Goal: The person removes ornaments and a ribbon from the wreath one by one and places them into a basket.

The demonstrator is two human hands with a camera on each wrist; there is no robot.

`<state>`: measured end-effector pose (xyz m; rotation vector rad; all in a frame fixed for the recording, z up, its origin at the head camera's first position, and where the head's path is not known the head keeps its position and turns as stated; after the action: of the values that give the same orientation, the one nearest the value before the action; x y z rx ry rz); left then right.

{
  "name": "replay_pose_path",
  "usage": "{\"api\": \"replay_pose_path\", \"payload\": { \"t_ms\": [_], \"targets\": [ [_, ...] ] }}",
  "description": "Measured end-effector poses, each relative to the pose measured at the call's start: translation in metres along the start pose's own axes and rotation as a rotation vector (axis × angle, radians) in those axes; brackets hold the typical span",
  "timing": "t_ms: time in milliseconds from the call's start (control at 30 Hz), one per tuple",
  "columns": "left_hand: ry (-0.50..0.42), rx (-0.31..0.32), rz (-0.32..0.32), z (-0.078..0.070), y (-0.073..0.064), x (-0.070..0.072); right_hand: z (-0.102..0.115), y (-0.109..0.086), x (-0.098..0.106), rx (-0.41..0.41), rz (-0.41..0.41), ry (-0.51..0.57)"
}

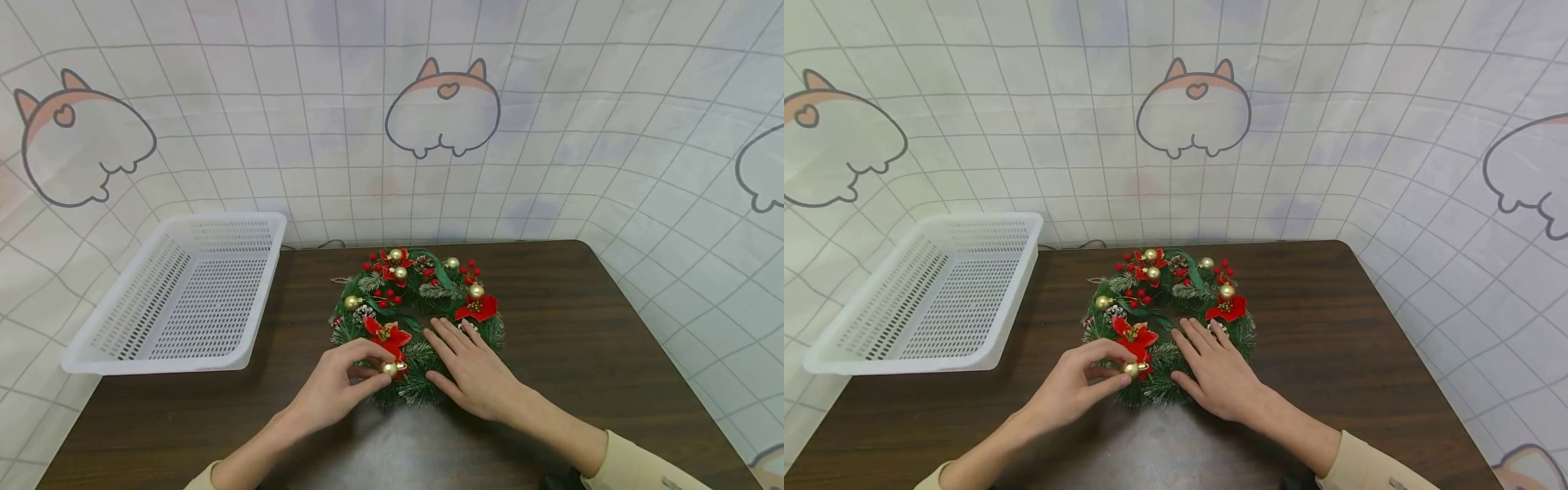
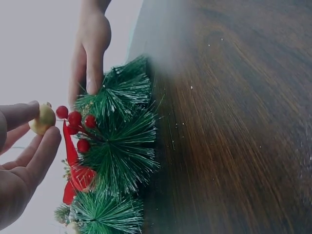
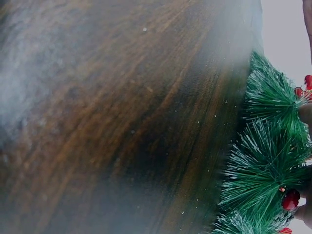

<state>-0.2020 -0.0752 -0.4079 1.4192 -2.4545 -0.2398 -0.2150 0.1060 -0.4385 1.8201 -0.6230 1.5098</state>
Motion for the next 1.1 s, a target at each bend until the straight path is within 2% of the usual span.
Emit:
{"api": "replay_pose_path", "payload": {
  "t_ms": [167, 867, 1100],
  "targets": [
    [0.027, -0.021, 0.017, -0.003, -0.001, -0.003, 0.0, 0.0, 0.0, 0.004, 0.0, -0.002],
    [0.064, -0.012, 0.04, 0.003, -0.005, -0.012, 0.0, 0.0, 0.0, 0.009, -0.011, -0.004],
    [0.085, -0.002, 0.029, 0.005, -0.007, -0.014, 0.0, 0.0, -0.001, 0.009, -0.011, -0.005]
  ]
}}
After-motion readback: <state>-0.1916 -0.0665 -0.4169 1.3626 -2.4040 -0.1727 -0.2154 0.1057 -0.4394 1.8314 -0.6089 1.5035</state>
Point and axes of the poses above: each hand's wrist, its own y-axis towards the middle knuckle, its own x-axis out of the back of the hand, z = x × y, the point moved 9 cm from there along y, towards the middle knuckle, and after that the axes turned 12 degrees about -y, right-handed, at the moved point
